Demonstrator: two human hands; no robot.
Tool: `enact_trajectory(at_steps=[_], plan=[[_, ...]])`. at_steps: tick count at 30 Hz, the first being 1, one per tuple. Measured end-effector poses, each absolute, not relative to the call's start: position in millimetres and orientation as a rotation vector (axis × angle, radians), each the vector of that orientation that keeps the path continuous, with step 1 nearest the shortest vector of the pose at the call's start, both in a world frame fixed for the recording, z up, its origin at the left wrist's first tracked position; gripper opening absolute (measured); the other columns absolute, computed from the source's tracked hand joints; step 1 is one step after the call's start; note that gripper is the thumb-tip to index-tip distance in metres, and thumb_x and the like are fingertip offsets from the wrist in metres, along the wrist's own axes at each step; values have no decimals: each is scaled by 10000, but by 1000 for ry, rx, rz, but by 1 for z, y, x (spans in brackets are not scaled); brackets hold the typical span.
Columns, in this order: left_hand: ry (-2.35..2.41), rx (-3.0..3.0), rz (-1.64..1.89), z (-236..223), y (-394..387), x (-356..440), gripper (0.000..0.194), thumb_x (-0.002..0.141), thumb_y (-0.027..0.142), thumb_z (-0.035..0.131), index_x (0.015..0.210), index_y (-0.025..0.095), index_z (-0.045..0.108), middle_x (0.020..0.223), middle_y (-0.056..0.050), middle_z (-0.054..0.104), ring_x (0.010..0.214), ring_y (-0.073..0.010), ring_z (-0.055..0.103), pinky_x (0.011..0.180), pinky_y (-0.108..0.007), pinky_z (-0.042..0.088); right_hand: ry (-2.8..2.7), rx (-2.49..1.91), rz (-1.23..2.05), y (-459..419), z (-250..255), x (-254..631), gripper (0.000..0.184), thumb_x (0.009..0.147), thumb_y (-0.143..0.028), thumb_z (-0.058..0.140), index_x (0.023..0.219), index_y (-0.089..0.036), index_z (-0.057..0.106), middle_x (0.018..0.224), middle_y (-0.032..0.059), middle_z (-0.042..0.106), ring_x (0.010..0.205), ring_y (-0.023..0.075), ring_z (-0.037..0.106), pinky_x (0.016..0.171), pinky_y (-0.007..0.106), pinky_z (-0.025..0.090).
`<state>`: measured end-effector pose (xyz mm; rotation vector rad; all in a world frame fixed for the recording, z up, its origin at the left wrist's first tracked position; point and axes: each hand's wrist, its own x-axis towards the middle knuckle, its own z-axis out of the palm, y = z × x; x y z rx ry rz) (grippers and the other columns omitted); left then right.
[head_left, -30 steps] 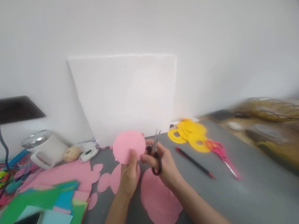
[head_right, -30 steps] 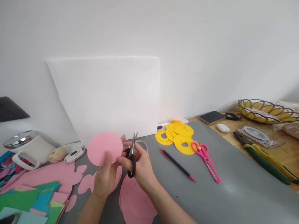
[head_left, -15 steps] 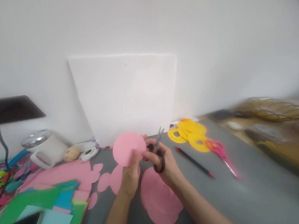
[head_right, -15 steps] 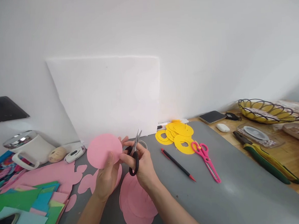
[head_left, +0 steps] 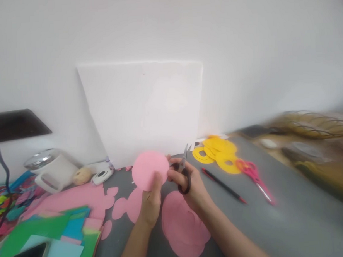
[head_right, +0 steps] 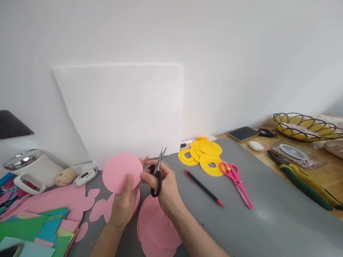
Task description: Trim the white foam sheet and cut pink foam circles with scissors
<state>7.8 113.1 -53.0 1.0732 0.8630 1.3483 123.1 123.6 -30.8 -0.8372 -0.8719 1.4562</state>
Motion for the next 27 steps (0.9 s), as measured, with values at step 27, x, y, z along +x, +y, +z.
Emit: enact_trajectory(at_steps=[27], plan=[[871,1045,1362,-50,113,11,543,858,537,498,1304,230,536,1373,-83,539,1370,-284,331,1169,-446,161,-924,-801,1476,124,-34,123,281,643,-273,787,868,-212,631,651,-45,560,632,133,543,679,285,420]])
